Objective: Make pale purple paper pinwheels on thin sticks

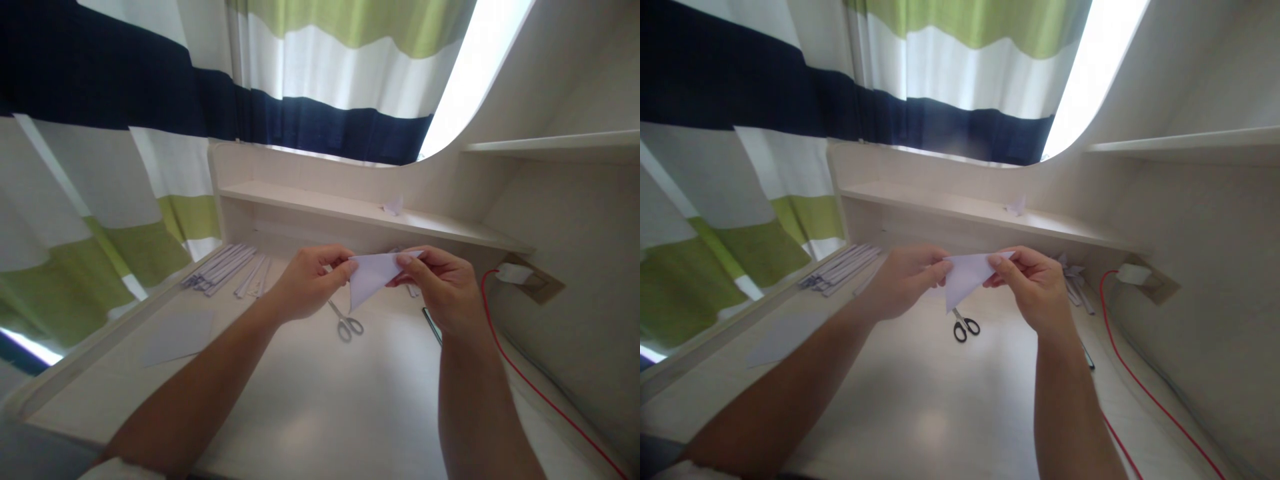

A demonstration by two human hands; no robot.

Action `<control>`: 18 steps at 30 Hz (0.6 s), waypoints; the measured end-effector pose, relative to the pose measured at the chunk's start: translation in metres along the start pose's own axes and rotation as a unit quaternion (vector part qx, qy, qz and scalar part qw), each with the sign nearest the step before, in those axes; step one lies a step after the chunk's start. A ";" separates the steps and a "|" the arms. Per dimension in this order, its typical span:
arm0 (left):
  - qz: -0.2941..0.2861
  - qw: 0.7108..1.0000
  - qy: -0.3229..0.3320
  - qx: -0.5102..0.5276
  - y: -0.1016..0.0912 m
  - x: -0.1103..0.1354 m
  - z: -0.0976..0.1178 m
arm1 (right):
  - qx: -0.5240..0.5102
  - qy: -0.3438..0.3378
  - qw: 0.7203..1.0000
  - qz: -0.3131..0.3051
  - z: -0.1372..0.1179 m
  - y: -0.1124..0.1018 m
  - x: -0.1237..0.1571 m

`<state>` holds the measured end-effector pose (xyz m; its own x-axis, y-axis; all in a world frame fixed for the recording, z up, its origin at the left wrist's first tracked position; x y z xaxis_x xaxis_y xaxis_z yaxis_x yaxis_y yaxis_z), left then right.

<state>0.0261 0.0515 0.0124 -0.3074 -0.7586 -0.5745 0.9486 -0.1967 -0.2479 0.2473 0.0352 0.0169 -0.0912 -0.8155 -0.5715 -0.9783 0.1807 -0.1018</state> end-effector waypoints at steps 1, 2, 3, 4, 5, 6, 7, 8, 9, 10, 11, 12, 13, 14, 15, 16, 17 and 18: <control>0.000 1.000 -0.001 -0.005 0.000 -0.001 -0.001 | -0.002 0.000 1.000 0.002 0.000 -0.001 0.000; 0.000 1.000 -0.002 -0.008 0.000 -0.001 -0.002 | -0.003 0.000 1.000 0.004 0.000 -0.001 0.000; 0.000 1.000 -0.002 -0.009 0.000 -0.002 -0.003 | -0.003 -0.001 1.000 0.006 0.000 -0.001 -0.001; 0.000 1.000 -0.001 -0.010 0.000 -0.002 -0.003 | -0.002 -0.002 1.000 0.007 -0.001 -0.001 -0.001; 0.000 1.000 0.000 -0.011 0.000 -0.002 -0.004 | 0.001 -0.003 1.000 0.007 -0.002 -0.002 -0.001; 0.000 1.000 0.002 -0.012 0.000 -0.003 -0.004 | 0.005 -0.004 1.000 0.008 -0.002 -0.002 -0.001; 0.002 1.000 0.005 -0.014 0.000 -0.003 -0.004 | 0.008 -0.004 1.000 0.008 -0.002 -0.002 -0.001; 0.005 1.000 0.009 -0.018 0.000 -0.003 -0.004 | 0.011 -0.004 1.000 0.008 -0.002 -0.002 -0.001; 0.008 1.000 0.013 -0.024 -0.001 -0.003 -0.004 | 0.014 -0.004 1.000 0.007 -0.002 -0.003 -0.001; 0.011 0.999 0.017 -0.032 -0.001 -0.003 -0.004 | 0.017 -0.004 1.000 0.006 -0.002 -0.003 -0.001; 0.015 0.999 0.022 -0.041 -0.001 -0.003 -0.004 | 0.019 -0.005 1.000 0.005 -0.002 -0.004 -0.002; 0.021 0.998 0.027 -0.051 -0.002 -0.003 -0.004 | 0.021 -0.006 1.000 0.005 -0.002 -0.004 -0.002; 0.027 0.997 0.032 -0.060 -0.002 -0.003 -0.004 | 0.024 -0.008 1.000 0.004 -0.002 -0.004 -0.002; 0.034 0.996 0.039 -0.067 -0.002 -0.002 -0.004 | 0.027 -0.010 1.000 0.004 -0.002 -0.005 -0.002; 0.042 0.995 0.046 -0.073 -0.002 -0.002 -0.004 | 0.030 -0.013 0.999 0.005 -0.002 -0.005 -0.002; 0.051 0.994 0.052 -0.078 -0.002 -0.002 -0.004 | 0.033 -0.015 0.999 0.005 -0.002 -0.006 -0.002; 0.059 0.993 0.058 -0.084 -0.002 -0.002 -0.004 | 0.035 -0.017 0.999 0.006 -0.003 -0.006 -0.002; 0.069 0.991 0.065 -0.089 -0.002 -0.001 -0.004 | 0.037 -0.020 0.999 0.008 -0.003 -0.007 -0.002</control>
Point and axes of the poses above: each hand's wrist, its own x-axis away from the middle knuckle, its own y-axis out of the palm, z = x × y, the point moved 4 cm from there along -x, towards the middle knuckle, and after that the axes turned 4 degrees about z, right-handed, at the moved point
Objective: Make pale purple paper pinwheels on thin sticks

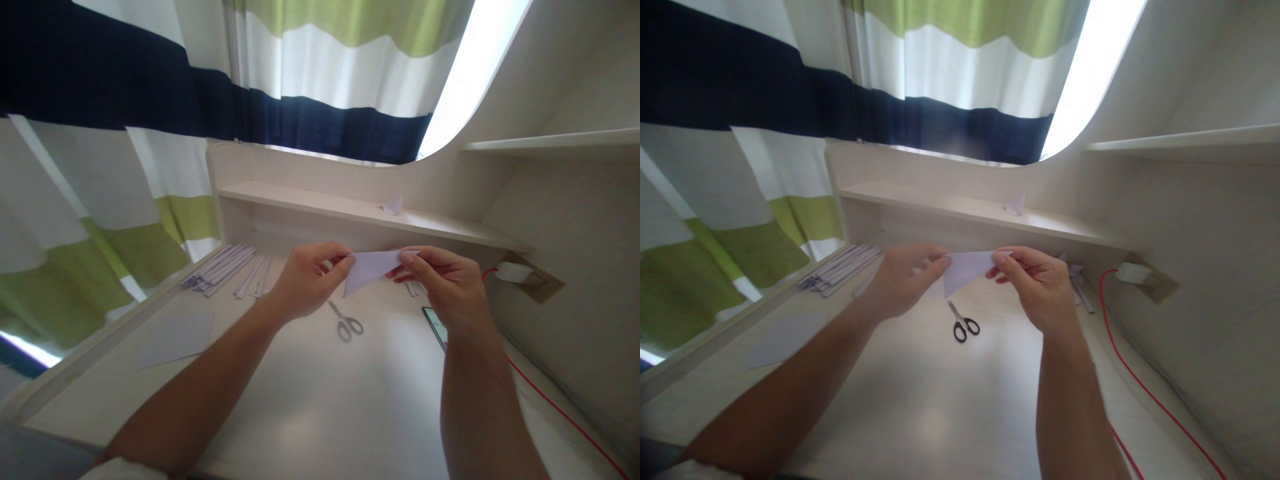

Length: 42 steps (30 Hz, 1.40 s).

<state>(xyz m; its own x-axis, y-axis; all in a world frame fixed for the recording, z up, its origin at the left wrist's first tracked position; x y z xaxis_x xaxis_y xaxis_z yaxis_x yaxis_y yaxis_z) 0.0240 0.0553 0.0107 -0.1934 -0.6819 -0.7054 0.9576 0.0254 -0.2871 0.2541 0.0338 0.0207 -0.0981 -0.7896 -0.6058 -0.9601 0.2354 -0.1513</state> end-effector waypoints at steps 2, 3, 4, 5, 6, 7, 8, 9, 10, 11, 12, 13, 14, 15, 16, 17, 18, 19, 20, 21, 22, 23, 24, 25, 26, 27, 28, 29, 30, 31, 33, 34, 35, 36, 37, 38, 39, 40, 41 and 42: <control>0.017 1.000 0.014 -0.013 0.000 0.001 0.000 | 0.004 -0.006 1.000 0.008 0.001 -0.002 0.000; 0.021 0.999 0.021 -0.021 0.000 0.001 0.000 | 0.006 -0.008 1.000 0.013 0.001 -0.003 0.000; 0.023 0.999 0.028 -0.029 -0.001 0.002 0.000 | 0.008 -0.010 1.000 0.019 0.002 -0.004 0.000; 0.024 0.998 0.035 -0.036 -0.001 0.002 0.000 | 0.008 -0.011 1.000 0.025 0.003 -0.005 0.000; 0.022 0.998 0.041 -0.041 -0.001 0.002 0.000 | 0.008 -0.010 0.999 0.030 0.003 -0.005 0.000; 0.020 0.998 0.046 -0.043 -0.001 0.002 0.000 | 0.007 -0.010 0.999 0.035 0.003 -0.006 -0.001; 0.018 0.998 0.050 -0.041 -0.001 0.002 0.000 | 0.006 -0.011 0.999 0.040 0.004 -0.006 -0.001; 0.016 0.998 0.053 -0.038 -0.002 0.002 0.001 | 0.006 -0.011 0.999 0.045 0.004 -0.007 -0.001; 0.012 0.998 0.053 -0.034 -0.002 0.002 0.001 | 0.007 -0.010 0.999 0.048 0.004 -0.007 -0.001; 0.007 0.998 0.050 -0.030 -0.002 0.001 0.002 | 0.008 -0.009 0.999 0.051 0.005 -0.007 -0.001; 0.002 0.999 0.044 -0.025 -0.001 0.001 0.002 | 0.007 -0.009 0.998 0.054 0.005 -0.006 -0.002; -0.005 0.999 0.036 -0.020 -0.001 0.001 0.002 | 0.003 -0.008 0.998 0.057 0.006 -0.006 -0.002; -0.014 0.999 0.024 -0.015 0.000 0.000 0.002 | -0.005 -0.006 0.998 0.061 0.006 -0.005 -0.003; -0.023 1.000 0.010 -0.009 0.002 0.000 0.001 | -0.016 -0.003 0.998 0.064 0.007 -0.003 -0.003; -0.030 1.000 -0.007 -0.001 0.003 0.000 0.001 | -0.031 0.004 0.997 0.064 0.008 -0.001 -0.003; -0.033 0.999 -0.025 0.008 0.003 -0.001 -0.001 | -0.045 0.015 0.997 0.056 0.010 0.003 -0.003; -0.032 0.998 -0.044 0.019 0.004 -0.001 -0.002 | -0.058 0.032 0.997 0.034 0.011 0.008 -0.003; -0.026 0.997 -0.059 0.034 0.004 -0.002 -0.004 | -0.069 0.052 0.996 -0.002 0.013 0.015 -0.003; -0.016 0.996 -0.070 0.049 0.004 -0.002 -0.005 | -0.076 0.075 0.993 -0.048 0.015 0.023 -0.002; -0.006 0.995 -0.077 0.065 0.003 -0.002 -0.007 | -0.079 0.097 0.987 -0.098 0.018 0.031 0.000; 0.003 0.994 -0.081 0.077 0.003 -0.003 -0.008 | -0.080 0.116 0.980 -0.139 0.020 0.038 0.002; 0.012 0.993 -0.083 0.086 0.003 -0.003 -0.010 | -0.083 0.131 0.974 -0.165 0.023 0.043 0.004; 0.022 0.992 -0.085 0.092 0.002 -0.003 -0.011 | -0.088 0.140 0.970 -0.176 0.025 0.047 0.005; 0.029 0.991 -0.089 0.096 0.002 -0.003 -0.013 | -0.096 0.146 0.969 -0.175 0.027 0.049 0.006; 0.034 0.990 -0.095 0.098 0.002 -0.004 -0.015 | -0.107 0.150 0.968 -0.170 0.029 0.050 0.006; 0.037 0.989 -0.100 0.101 0.003 -0.004 -0.016 | -0.120 0.154 0.967 -0.166 0.030 0.051 0.007; 0.039 0.988 -0.105 0.103 0.003 -0.004 -0.018 | -0.132 0.159 0.964 -0.167 0.031 0.052 0.007; 0.040 0.988 -0.111 0.105 0.003 -0.004 -0.019 | -0.143 0.164 0.961 -0.171 0.032 0.052 0.007; 0.041 0.987 -0.115 0.107 0.003 -0.004 -0.020 | -0.152 0.169 0.958 -0.176 0.032 0.053 0.007; 0.043 0.986 -0.119 0.109 0.003 -0.004 -0.020 | -0.159 0.173 0.956 -0.178 0.032 0.053 0.007; 0.046 0.985 -0.121 0.117 0.003 -0.004 -0.021 | -0.164 0.176 0.955 -0.176 0.032 0.052 0.007; 0.045 0.984 -0.121 0.122 0.003 -0.004 -0.021 | -0.164 0.176 0.955 -0.173 0.032 0.052 0.006; 0.044 0.983 -0.122 0.126 0.003 -0.004 -0.021 | -0.163 0.175 0.956 -0.170 0.032 0.052 0.006; 0.042 0.983 -0.124 0.129 0.003 -0.004 -0.021 | -0.163 0.173 0.957 -0.168 0.032 0.052 0.006; 0.041 0.982 -0.126 0.131 0.003 -0.004 -0.021 | -0.162 0.172 0.957 -0.167 0.032 0.052 0.006; 0.042 0.982 -0.128 0.133 0.003 -0.004 -0.021 | -0.163 0.170 0.957 -0.167 0.032 0.052 0.006; 0.042 0.981 -0.130 0.135 0.004 -0.004 -0.022 | -0.164 0.169 0.957 -0.168 0.032 0.052 0.006; 0.042 0.981 -0.130 0.139 0.004 -0.004 -0.022 | -0.165 0.168 0.957 -0.168 0.031 0.053 0.006; 0.042 0.980 -0.130 0.145 0.005 -0.004 -0.023 | -0.165 0.167 0.958 -0.166 0.031 0.053 0.006; 0.041 0.979 -0.130 0.151 0.005 -0.004 -0.023 | -0.164 0.168 0.958 -0.165 0.032 0.052 0.006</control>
Point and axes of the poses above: each hand's wrist, its own x-axis away from the middle knuckle, its own y-axis out of the palm, z = x × y, the point moved 4 cm from there along -x, towards the middle knuckle, and after that the axes turned 4 degrees about z, right-handed, at the moved point
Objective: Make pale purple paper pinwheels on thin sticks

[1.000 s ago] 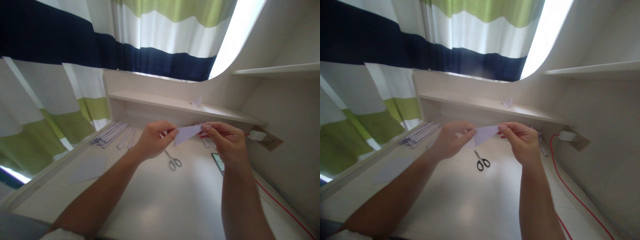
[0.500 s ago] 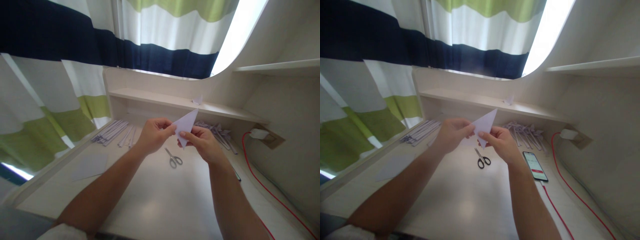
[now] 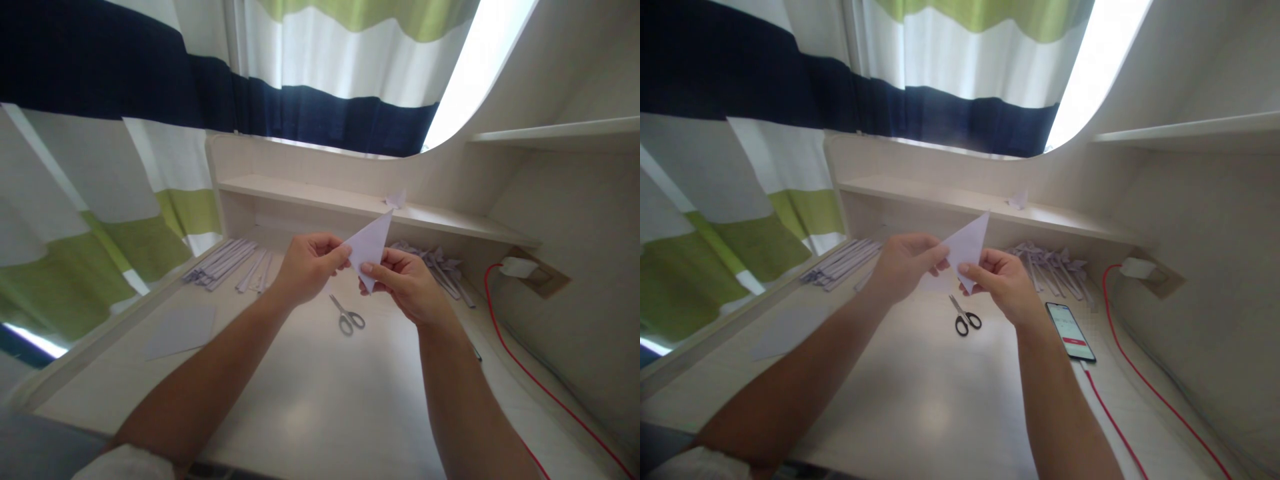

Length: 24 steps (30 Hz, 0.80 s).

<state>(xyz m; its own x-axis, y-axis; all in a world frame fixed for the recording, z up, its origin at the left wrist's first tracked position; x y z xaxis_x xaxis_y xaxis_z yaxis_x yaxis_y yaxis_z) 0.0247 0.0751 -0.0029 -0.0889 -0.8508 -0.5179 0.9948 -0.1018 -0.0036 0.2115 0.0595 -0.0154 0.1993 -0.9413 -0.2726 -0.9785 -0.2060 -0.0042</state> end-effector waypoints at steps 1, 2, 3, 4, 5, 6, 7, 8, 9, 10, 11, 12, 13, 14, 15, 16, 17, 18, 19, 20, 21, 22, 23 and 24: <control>-0.001 1.000 0.000 0.006 0.000 0.000 -0.001 | 0.001 0.001 1.000 0.002 0.000 0.000 0.000; -0.001 1.000 0.000 0.012 0.000 0.000 -0.001 | 0.004 0.002 1.000 0.004 0.000 -0.001 0.000; 0.000 1.000 0.000 0.018 0.000 -0.001 -0.002 | 0.006 0.003 1.000 0.005 0.000 -0.002 0.000; 0.002 1.000 0.000 0.022 -0.001 -0.001 -0.003 | 0.009 0.005 1.000 0.004 0.000 -0.002 0.000; 0.006 1.000 -0.001 0.026 -0.002 -0.002 -0.004 | 0.011 0.007 1.000 0.001 0.000 -0.003 0.000; 0.009 0.999 -0.002 0.031 -0.002 -0.003 -0.006 | 0.014 0.010 1.000 -0.003 0.001 -0.003 0.000; 0.014 0.999 -0.003 0.036 -0.003 -0.004 -0.007 | 0.017 0.013 1.000 -0.006 0.001 -0.004 0.000; 0.019 0.999 -0.005 0.041 -0.004 -0.005 -0.009 | 0.022 0.017 1.000 -0.009 0.001 -0.004 0.000; 0.022 0.999 -0.006 0.046 -0.004 -0.006 -0.010 | 0.028 0.022 0.999 -0.011 0.001 -0.004 0.000; 0.026 0.998 -0.008 0.051 -0.005 -0.007 -0.012 | 0.034 0.027 0.999 -0.011 0.002 -0.005 0.000; 0.031 0.998 -0.011 0.055 -0.006 -0.008 -0.014 | 0.041 0.032 0.999 -0.010 0.003 -0.006 0.000; 0.036 0.997 -0.014 0.060 -0.006 -0.009 -0.015 | 0.046 0.039 0.998 -0.009 0.003 -0.006 0.000; 0.042 0.997 -0.018 0.064 -0.007 -0.010 -0.017 | 0.051 0.045 0.998 -0.007 0.004 -0.007 -0.001; 0.047 0.996 -0.022 0.068 -0.007 -0.011 -0.018 | 0.056 0.052 0.997 -0.006 0.005 -0.008 -0.001; 0.053 0.996 -0.026 0.073 -0.008 -0.011 -0.019 | 0.060 0.059 0.996 -0.005 0.006 -0.009 -0.001; 0.057 0.995 -0.030 0.076 -0.008 -0.012 -0.020 | 0.064 0.065 0.996 -0.005 0.007 -0.010 -0.001; 0.061 0.995 -0.032 0.079 -0.008 -0.012 -0.021 | 0.069 0.069 0.995 -0.006 0.009 -0.011 -0.002; 0.063 0.994 -0.035 0.080 -0.008 -0.012 -0.022 | 0.073 0.072 0.995 -0.008 0.010 -0.012 -0.002; 0.065 0.994 -0.036 0.080 -0.008 -0.013 -0.023 | 0.077 0.074 0.994 -0.010 0.011 -0.013 -0.003; 0.067 0.994 -0.037 0.080 -0.008 -0.013 -0.024 | 0.081 0.077 0.994 -0.013 0.012 -0.013 -0.003; 0.068 0.994 -0.038 0.080 -0.008 -0.013 -0.025 | 0.085 0.079 0.993 -0.016 0.013 -0.014 -0.004; 0.070 0.994 -0.039 0.079 -0.008 -0.014 -0.026 | 0.091 0.082 0.992 -0.019 0.014 -0.015 -0.004; 0.072 0.994 -0.039 0.079 -0.009 -0.014 -0.027 | 0.097 0.087 0.991 -0.023 0.014 -0.015 -0.004; 0.074 0.993 -0.037 0.078 -0.010 -0.015 -0.028 | 0.106 0.092 0.990 -0.028 0.014 -0.016 -0.004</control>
Point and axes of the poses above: each hand's wrist, its own x-axis away from the middle knuckle, its own y-axis out of the palm, z = x × y, the point moved 4 cm from there along -x, towards the middle knuckle, and after that the axes turned 4 degrees about z, right-handed, at the moved point
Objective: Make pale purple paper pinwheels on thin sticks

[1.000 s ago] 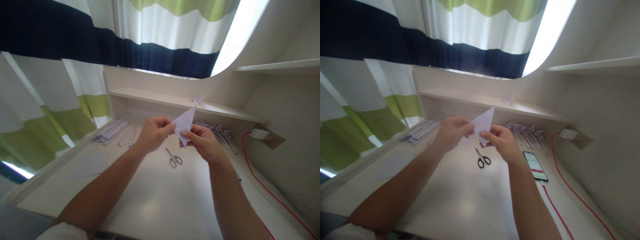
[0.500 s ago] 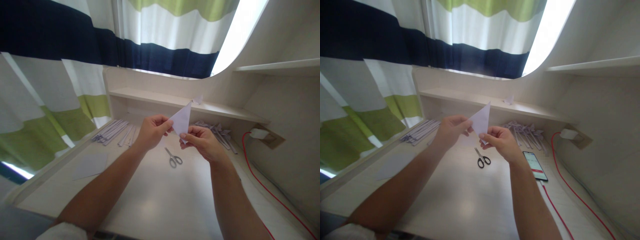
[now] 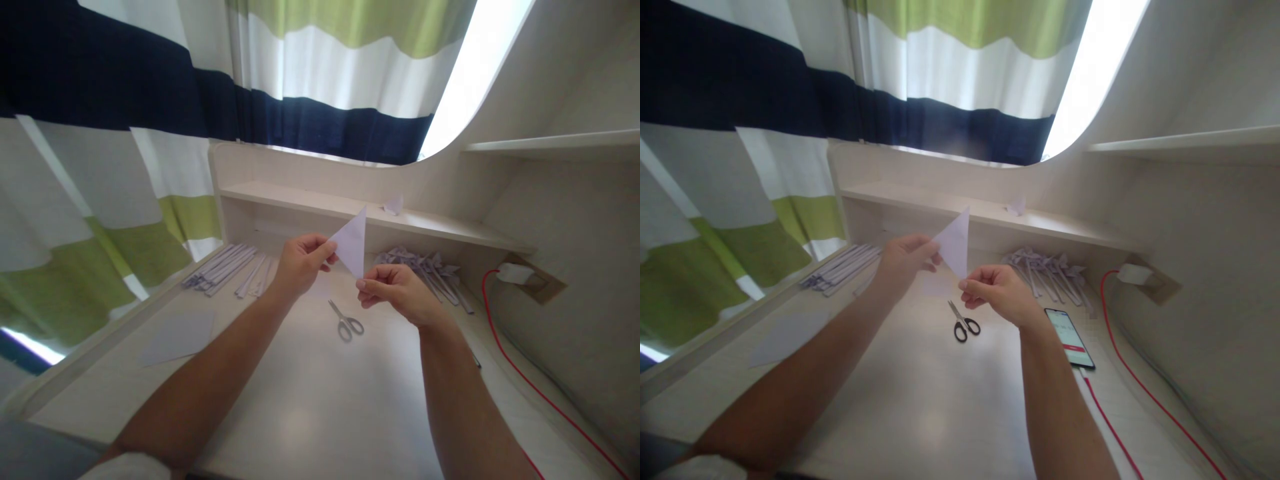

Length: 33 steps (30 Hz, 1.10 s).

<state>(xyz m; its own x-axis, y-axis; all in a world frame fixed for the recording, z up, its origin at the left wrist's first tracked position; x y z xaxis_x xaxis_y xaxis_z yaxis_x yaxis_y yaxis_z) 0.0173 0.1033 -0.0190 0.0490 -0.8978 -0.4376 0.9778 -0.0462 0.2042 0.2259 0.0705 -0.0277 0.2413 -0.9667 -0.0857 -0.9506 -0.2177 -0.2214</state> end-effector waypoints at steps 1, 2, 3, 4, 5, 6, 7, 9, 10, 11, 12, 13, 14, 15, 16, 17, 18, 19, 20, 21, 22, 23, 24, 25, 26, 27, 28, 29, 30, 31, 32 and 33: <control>0.002 1.000 0.003 -0.001 -0.001 -0.001 0.000 | 0.013 0.005 1.000 -0.008 0.000 -0.001 0.000; 0.002 1.000 0.007 -0.002 -0.003 -0.002 0.000 | 0.030 0.011 0.999 -0.019 0.000 -0.002 0.001; -0.001 1.000 0.009 -0.004 -0.005 -0.003 0.000 | 0.049 0.015 0.998 -0.030 0.000 -0.003 0.002; -0.009 1.000 0.009 -0.006 -0.006 -0.004 0.000 | 0.064 0.017 0.997 -0.036 0.000 -0.004 0.002; -0.024 1.000 0.005 -0.010 -0.006 -0.005 0.000 | 0.071 0.014 0.997 -0.032 -0.001 -0.006 0.002; -0.045 0.999 -0.002 -0.016 -0.005 -0.005 -0.001 | 0.070 0.005 0.997 -0.018 -0.001 -0.008 0.002; -0.067 0.997 -0.009 -0.023 -0.003 -0.004 -0.002 | 0.059 -0.009 0.998 0.000 -0.002 -0.010 0.001; -0.106 0.993 -0.022 -0.038 0.002 -0.003 -0.006 | 0.026 -0.041 0.998 0.031 -0.002 -0.012 -0.001; -0.119 0.992 -0.024 -0.044 0.005 -0.002 -0.008 | 0.013 -0.054 0.998 0.036 -0.001 -0.011 -0.003; -0.127 0.990 -0.026 -0.048 0.008 -0.001 -0.010 | 0.005 -0.062 0.998 0.034 0.000 -0.010 -0.004; -0.132 0.990 -0.026 -0.050 0.010 0.000 -0.011 | 0.001 -0.065 0.997 0.029 0.002 -0.008 -0.005; -0.136 0.989 -0.026 -0.051 0.012 0.001 -0.013 | 0.000 -0.064 0.998 0.027 0.003 -0.006 -0.006; -0.138 0.989 -0.026 -0.052 0.014 0.002 -0.014 | 0.000 -0.062 0.998 0.027 0.005 -0.005 -0.007; -0.140 0.988 -0.025 -0.053 0.015 0.002 -0.014 | 0.000 -0.060 0.998 0.029 0.006 -0.005 -0.008; -0.140 0.988 -0.023 -0.054 0.015 0.003 -0.014 | 0.000 -0.059 0.998 0.032 0.006 -0.005 -0.008; -0.141 0.988 -0.021 -0.055 0.015 0.003 -0.014 | -0.001 -0.058 0.998 0.036 0.006 -0.005 -0.008; -0.142 0.988 -0.018 -0.058 0.015 0.003 -0.013 | -0.003 -0.058 0.997 0.040 0.006 -0.006 -0.008; -0.143 0.988 -0.014 -0.061 0.015 0.003 -0.013 | -0.005 -0.059 0.997 0.044 0.006 -0.007 -0.008; -0.145 0.987 -0.012 -0.065 0.015 0.003 -0.012 | -0.009 -0.061 0.997 0.048 0.005 -0.008 -0.008; -0.146 0.987 -0.009 -0.068 0.014 0.003 -0.011 | -0.012 -0.064 0.996 0.053 0.005 -0.009 -0.008; -0.148 0.987 -0.008 -0.069 0.014 0.003 -0.011 | -0.015 -0.067 0.996 0.058 0.004 -0.010 -0.007; -0.150 0.986 -0.007 -0.071 0.014 0.003 -0.010 | -0.017 -0.070 0.996 0.060 0.004 -0.010 -0.007; -0.150 0.986 -0.008 -0.071 0.014 0.003 -0.010 | -0.019 -0.072 0.995 0.060 0.003 -0.010 -0.007; -0.150 0.986 -0.008 -0.072 0.014 0.004 -0.009 | -0.020 -0.071 0.996 0.059 0.003 -0.010 -0.007; -0.150 0.986 -0.008 -0.072 0.014 0.004 -0.009 | -0.022 -0.070 0.996 0.057 0.003 -0.010 -0.007; -0.149 0.986 -0.009 -0.073 0.015 0.004 -0.009 | -0.024 -0.069 0.996 0.058 0.003 -0.010 -0.007; -0.149 0.986 -0.009 -0.075 0.015 0.005 -0.009 | -0.027 -0.068 0.995 0.062 0.003 -0.011 -0.006; -0.149 0.986 -0.009 -0.075 0.015 0.005 -0.009 | -0.029 -0.067 0.995 0.066 0.002 -0.011 -0.006; -0.149 0.986 -0.009 -0.075 0.014 0.005 -0.009 | -0.030 -0.067 0.995 0.069 0.002 -0.011 -0.006; -0.148 0.986 -0.009 -0.075 0.014 0.005 -0.009 | -0.031 -0.067 0.995 0.071 0.002 -0.011 -0.006; -0.147 0.986 -0.008 -0.074 0.014 0.005 -0.010 | -0.033 -0.066 0.995 0.072 0.002 -0.011 -0.006; -0.147 0.986 -0.008 -0.074 0.014 0.005 -0.010 | -0.037 -0.067 0.994 0.076 0.002 -0.012 -0.006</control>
<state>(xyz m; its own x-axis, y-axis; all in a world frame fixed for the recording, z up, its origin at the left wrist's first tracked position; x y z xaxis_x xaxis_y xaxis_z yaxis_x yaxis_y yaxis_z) 0.0333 0.1027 -0.0269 -0.2429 -0.8621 -0.4447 0.9684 -0.2421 -0.0595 0.2358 0.0795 -0.0267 0.1137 -0.9634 -0.2428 -0.9885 -0.0851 -0.1254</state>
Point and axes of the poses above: each hand's wrist, its own x-axis away from the middle knuckle, its own y-axis out of the palm, z = x × y, the point moved 4 cm from there along -x, towards the middle knuckle, and after that the axes turned 4 degrees about z, right-handed, at the moved point
